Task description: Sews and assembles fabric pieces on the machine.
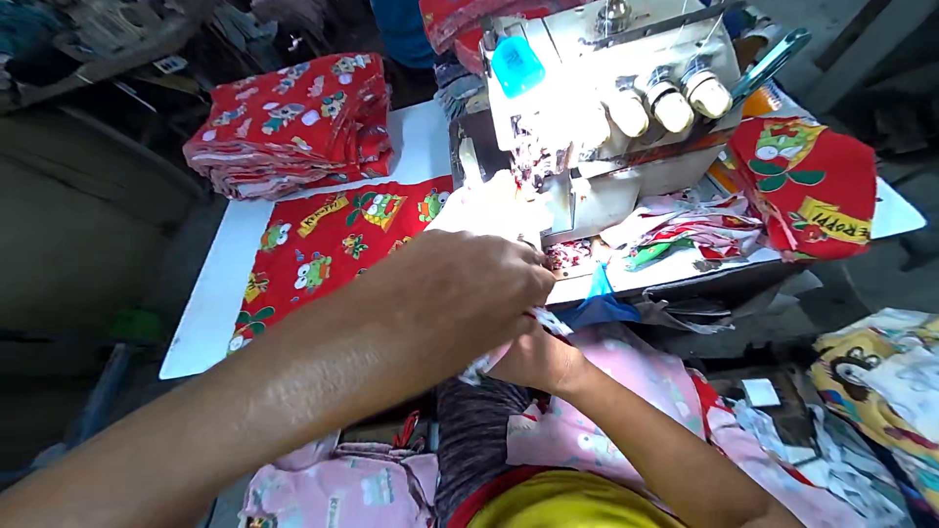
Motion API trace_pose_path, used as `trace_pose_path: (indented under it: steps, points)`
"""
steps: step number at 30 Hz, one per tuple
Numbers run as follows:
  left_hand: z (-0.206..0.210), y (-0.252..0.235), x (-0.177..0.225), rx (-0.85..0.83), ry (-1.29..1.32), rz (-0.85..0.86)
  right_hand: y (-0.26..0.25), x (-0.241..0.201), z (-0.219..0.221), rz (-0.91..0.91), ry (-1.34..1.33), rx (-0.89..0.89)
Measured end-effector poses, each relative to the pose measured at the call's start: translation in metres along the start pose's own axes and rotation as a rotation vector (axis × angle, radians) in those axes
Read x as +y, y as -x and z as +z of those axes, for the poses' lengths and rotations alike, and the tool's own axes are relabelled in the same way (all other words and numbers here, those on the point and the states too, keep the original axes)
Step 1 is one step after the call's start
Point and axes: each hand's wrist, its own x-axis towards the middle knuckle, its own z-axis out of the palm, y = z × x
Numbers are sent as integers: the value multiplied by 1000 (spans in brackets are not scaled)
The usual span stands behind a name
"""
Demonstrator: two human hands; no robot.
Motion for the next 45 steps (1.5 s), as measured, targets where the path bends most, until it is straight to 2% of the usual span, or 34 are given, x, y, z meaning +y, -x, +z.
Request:
trace_pose_path:
  steps: [1, 3, 5, 7, 9, 11, 14, 17, 20, 24, 26, 30, 38, 45]
  points:
    - [-3, 3, -11, -17, -2, -38, -1, 8, -1, -49, 171, -97]
    - [-11, 21, -45, -53, -36, -136, -3, 20, -11, -17, 279, -228]
    - [-21, 45, -79, -27, -29, -218, -5, 25, -26, 99, 281, -196]
    - [-23, 63, -97, 64, -18, -277, -9, 22, -34, 228, 282, -28]
    - [-23, 64, -92, 129, 27, -293, -19, 15, -24, 242, 301, 159]
    - [-21, 58, -77, 138, 119, -259, -26, 14, -3, 151, 314, 172]
    - [-21, 55, -71, 106, 113, -220, -18, 24, 14, 5, 317, -57]
    - [-18, 67, -86, 95, 86, -337, -10, 29, 0, 4, 226, -217]
    - [-13, 73, -96, 97, 190, -466, -22, 16, -22, -1, 240, -120]
    - [-10, 71, -94, 97, 247, -480, -55, 0, -40, -80, 380, 124]
    - [-10, 71, -93, 90, 239, -467, -67, 1, -41, -114, 447, 175]
    - [-9, 72, -90, 98, 262, -425, -80, -1, -31, -106, 569, 162]
    - [-4, 75, -87, 69, 204, -405, -88, -17, -10, -129, 417, 150]
    - [1, 73, -83, 93, 122, -351, -86, -19, -15, -123, 440, 183]
